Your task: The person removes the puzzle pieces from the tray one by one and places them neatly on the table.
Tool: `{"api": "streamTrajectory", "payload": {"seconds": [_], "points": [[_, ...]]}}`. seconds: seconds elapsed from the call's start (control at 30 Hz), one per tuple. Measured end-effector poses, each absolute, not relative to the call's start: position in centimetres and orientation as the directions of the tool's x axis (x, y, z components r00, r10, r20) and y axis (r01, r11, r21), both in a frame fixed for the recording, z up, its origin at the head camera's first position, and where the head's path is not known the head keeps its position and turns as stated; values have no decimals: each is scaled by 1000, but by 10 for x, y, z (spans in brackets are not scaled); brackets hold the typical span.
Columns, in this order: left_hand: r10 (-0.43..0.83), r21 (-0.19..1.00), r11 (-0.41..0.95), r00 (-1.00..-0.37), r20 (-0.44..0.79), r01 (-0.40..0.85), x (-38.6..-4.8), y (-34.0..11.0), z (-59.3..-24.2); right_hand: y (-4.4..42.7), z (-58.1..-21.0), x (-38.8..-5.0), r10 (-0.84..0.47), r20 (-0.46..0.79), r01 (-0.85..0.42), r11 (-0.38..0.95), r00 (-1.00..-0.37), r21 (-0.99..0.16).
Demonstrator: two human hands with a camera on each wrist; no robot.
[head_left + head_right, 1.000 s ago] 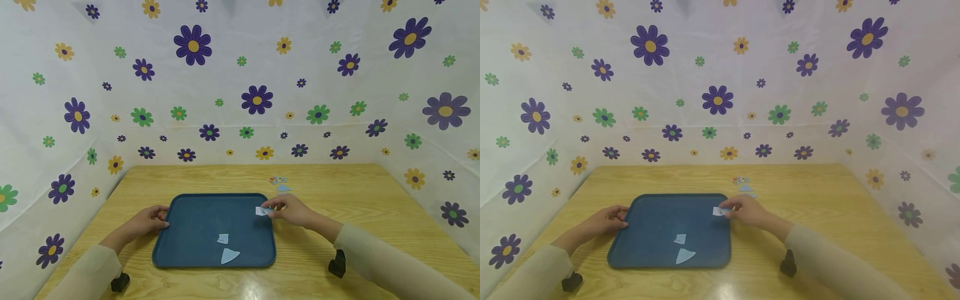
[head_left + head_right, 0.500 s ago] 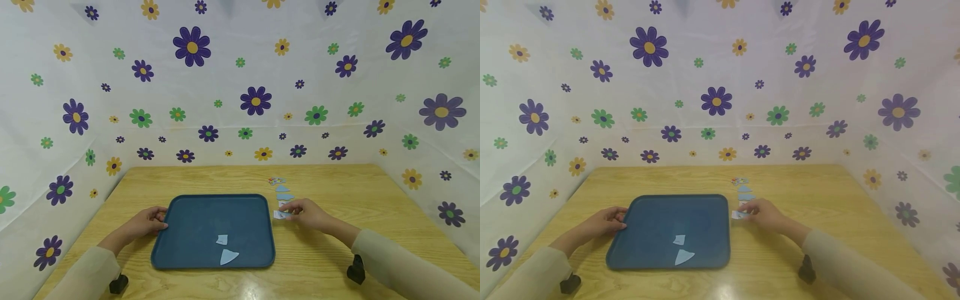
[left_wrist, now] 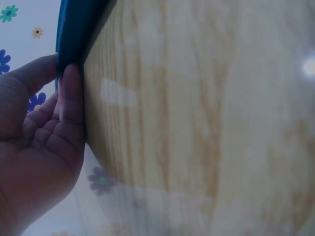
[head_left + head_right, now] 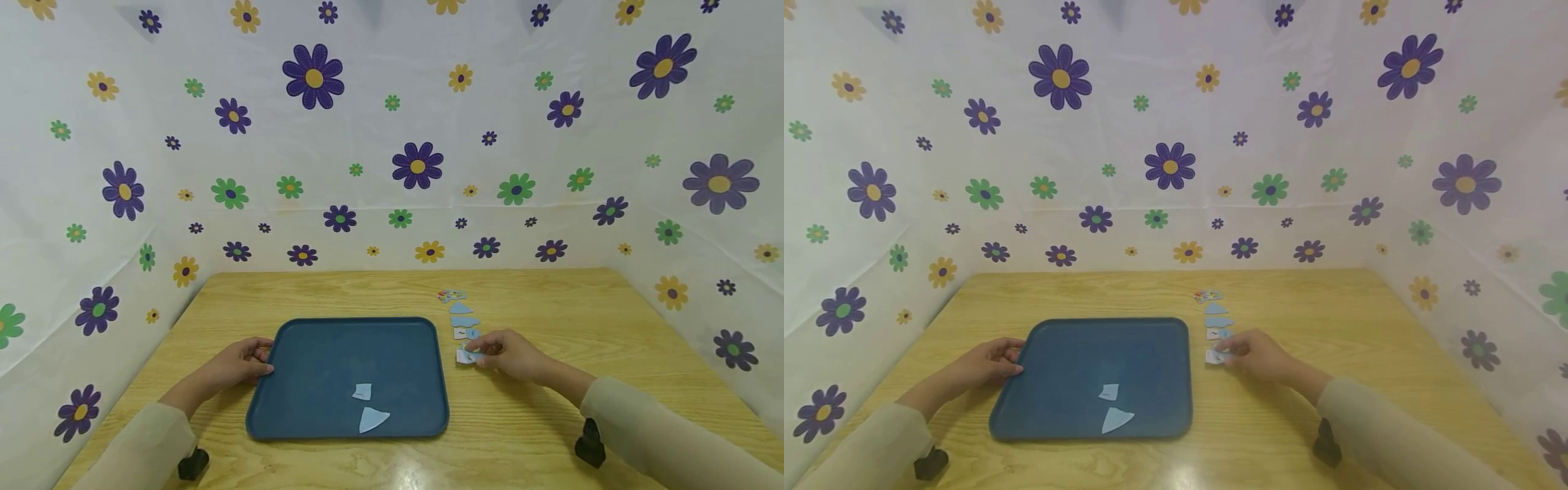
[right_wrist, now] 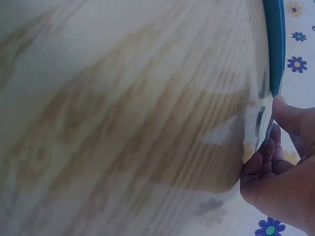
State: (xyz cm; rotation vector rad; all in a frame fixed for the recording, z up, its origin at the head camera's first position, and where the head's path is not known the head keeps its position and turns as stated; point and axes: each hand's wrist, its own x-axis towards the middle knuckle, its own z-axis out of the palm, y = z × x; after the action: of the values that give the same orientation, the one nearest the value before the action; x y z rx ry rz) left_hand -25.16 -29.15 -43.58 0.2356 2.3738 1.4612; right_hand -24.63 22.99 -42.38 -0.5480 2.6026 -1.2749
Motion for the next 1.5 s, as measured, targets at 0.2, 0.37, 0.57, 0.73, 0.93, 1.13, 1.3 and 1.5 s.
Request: {"api": "streamTrajectory", "payload": {"seconds": [0.2, 0.37, 0.57, 0.73, 0.93, 1.13, 1.3, 1.5], "points": [[317, 888, 459, -927, -201, -36, -250, -291, -435, 232, -427, -248, -436, 3, -268, 549, -900, -792], [308, 884, 465, -929, -207, -42, -251, -290, -435, 232, -430, -248, -466, 14, -293, 534, -885, -793], [302, 885, 463, -930, -212, -52, -251, -291, -436, 231, -431, -247, -455, 1, -283, 554, -891, -783], [305, 885, 462, -929, -211, -49, -252, -291, -437, 230, -431, -247, -454, -2, -288, 568, -891, -771], [306, 884, 465, -928, -210, -47, -252, -291, -436, 231, -431, -246, -457, 9, -309, 587, -889, -748], [305, 881, 470, -929, -210, -45, -252, -290, -436, 232, -434, -247, -458, 18, -324, 598, -889, -733], [304, 876, 480, -928, -215, -46, -251, -289, -434, 232, -435, -245, -458, 28, -331, 599, -889, -730], [304, 875, 482, -928, -215, -45, -251, -289, -432, 231, -433, -244, -438, 20, -312, 607, -899, -731]]}}
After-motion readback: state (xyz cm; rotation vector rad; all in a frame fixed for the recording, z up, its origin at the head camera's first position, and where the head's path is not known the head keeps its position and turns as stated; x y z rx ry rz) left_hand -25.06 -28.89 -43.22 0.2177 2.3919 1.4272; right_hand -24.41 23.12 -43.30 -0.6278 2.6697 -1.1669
